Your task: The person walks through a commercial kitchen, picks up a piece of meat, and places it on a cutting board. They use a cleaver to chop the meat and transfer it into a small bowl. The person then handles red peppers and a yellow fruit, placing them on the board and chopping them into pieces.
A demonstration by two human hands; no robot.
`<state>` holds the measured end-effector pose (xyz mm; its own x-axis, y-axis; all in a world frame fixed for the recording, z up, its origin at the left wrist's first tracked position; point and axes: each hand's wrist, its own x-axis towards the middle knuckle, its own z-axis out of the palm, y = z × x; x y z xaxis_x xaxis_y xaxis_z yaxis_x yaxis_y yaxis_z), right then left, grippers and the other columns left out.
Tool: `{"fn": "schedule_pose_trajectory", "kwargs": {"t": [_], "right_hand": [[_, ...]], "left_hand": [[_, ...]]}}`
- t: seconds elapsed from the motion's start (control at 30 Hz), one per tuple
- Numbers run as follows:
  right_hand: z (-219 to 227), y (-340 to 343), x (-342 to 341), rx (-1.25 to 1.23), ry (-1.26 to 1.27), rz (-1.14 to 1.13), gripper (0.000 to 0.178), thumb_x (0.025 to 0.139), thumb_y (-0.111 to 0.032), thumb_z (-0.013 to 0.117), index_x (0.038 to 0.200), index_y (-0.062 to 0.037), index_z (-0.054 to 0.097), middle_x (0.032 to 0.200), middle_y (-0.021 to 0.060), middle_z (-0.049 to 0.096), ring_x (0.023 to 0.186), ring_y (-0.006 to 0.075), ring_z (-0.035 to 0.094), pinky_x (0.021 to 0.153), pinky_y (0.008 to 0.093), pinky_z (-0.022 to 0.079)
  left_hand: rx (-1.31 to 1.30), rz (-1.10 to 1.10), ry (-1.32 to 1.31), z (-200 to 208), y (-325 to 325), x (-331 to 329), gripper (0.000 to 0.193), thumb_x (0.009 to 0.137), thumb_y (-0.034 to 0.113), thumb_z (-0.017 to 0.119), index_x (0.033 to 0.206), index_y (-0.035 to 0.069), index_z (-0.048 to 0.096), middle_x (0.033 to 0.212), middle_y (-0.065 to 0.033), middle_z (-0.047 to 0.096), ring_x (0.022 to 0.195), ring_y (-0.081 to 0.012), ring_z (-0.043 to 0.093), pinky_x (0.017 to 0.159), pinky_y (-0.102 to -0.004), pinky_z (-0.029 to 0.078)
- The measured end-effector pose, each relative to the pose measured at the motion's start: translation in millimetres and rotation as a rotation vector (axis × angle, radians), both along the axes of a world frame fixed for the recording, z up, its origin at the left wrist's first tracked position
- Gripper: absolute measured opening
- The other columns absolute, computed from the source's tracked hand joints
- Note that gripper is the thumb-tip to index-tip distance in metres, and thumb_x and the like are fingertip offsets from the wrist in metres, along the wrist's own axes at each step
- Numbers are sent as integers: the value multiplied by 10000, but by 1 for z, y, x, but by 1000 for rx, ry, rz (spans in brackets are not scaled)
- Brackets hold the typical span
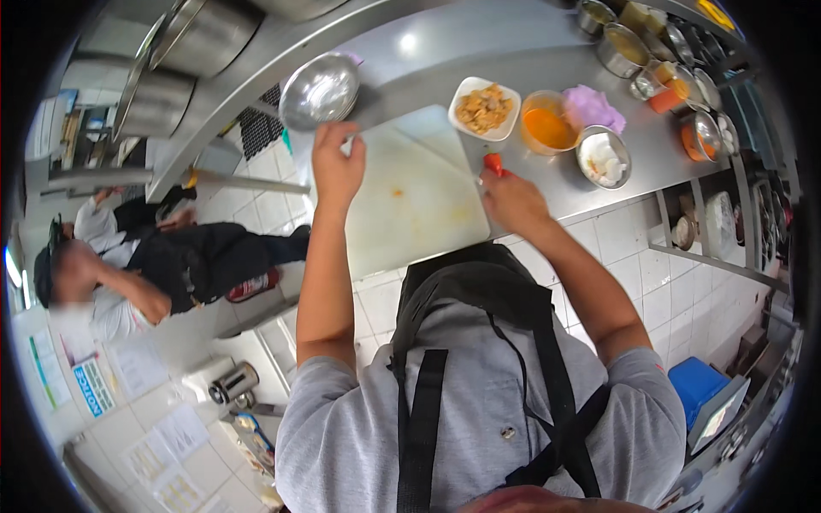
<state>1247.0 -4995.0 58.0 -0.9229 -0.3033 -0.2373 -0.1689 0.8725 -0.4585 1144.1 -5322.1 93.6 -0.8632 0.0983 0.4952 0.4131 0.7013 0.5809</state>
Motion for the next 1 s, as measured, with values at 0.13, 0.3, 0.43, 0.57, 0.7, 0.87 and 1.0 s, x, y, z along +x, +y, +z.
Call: {"fn": "schedule_pose_trajectory", "kwargs": {"t": [0.13,0.3,0.43,0.57,0.7,0.87,1.0], "right_hand": [[-15,-23,-27,41,47,118,307,976,-143,572,1262,-72,658,966,222,769,932,428,761,831,580,589],[-16,-57,3,99,36,401,315,966,-98,557,1264,-87,657,952,215,755,934,416,760,786,573,588],[3,-48,29,121,-30,471,285,971,-147,589,1242,-84,652,979,222,751,959,409,755,798,576,582],[-2,-24,16,127,57,223,287,978,-169,593,1243,-69,643,996,220,756,991,410,751,855,576,576],[-15,-36,35,215,68,81,305,982,-173,586,1263,-72,646,1030,223,763,1026,408,746,896,569,574],[-8,-104,108,269,16,159,267,985,-181,580,1213,-58,645,1004,233,761,987,433,747,865,587,572],[6,-104,129,179,44,83,266,976,-202,603,1181,-36,636,988,260,749,979,465,732,862,590,570]], "left_hand": [[5,265,-132,-26,-81,73,172,899,21,747,1071,10,751,1041,-157,695,844,-292,677,770,-408,567],[-79,402,-175,-49,-137,151,167,901,35,766,1064,1,755,1006,-126,683,751,-219,658,668,-359,535],[-41,410,-156,-43,-164,188,183,906,24,765,1086,4,742,1035,-122,669,739,-205,644,669,-349,534],[-2,436,-133,-35,-194,230,192,913,30,767,1099,7,726,1068,-133,661,748,-231,630,698,-372,540],[28,450,-161,-47,-215,270,192,929,57,757,1110,-1,728,1080,-130,661,739,-226,614,695,-381,532],[53,381,-191,-75,-225,296,183,931,35,766,1107,-3,732,1063,-103,664,688,-173,604,657,-334,519],[87,247,-130,-66,-229,302,193,929,26,760,1118,17,721,1072,-115,648,674,-187,598,644,-339,511]]}}
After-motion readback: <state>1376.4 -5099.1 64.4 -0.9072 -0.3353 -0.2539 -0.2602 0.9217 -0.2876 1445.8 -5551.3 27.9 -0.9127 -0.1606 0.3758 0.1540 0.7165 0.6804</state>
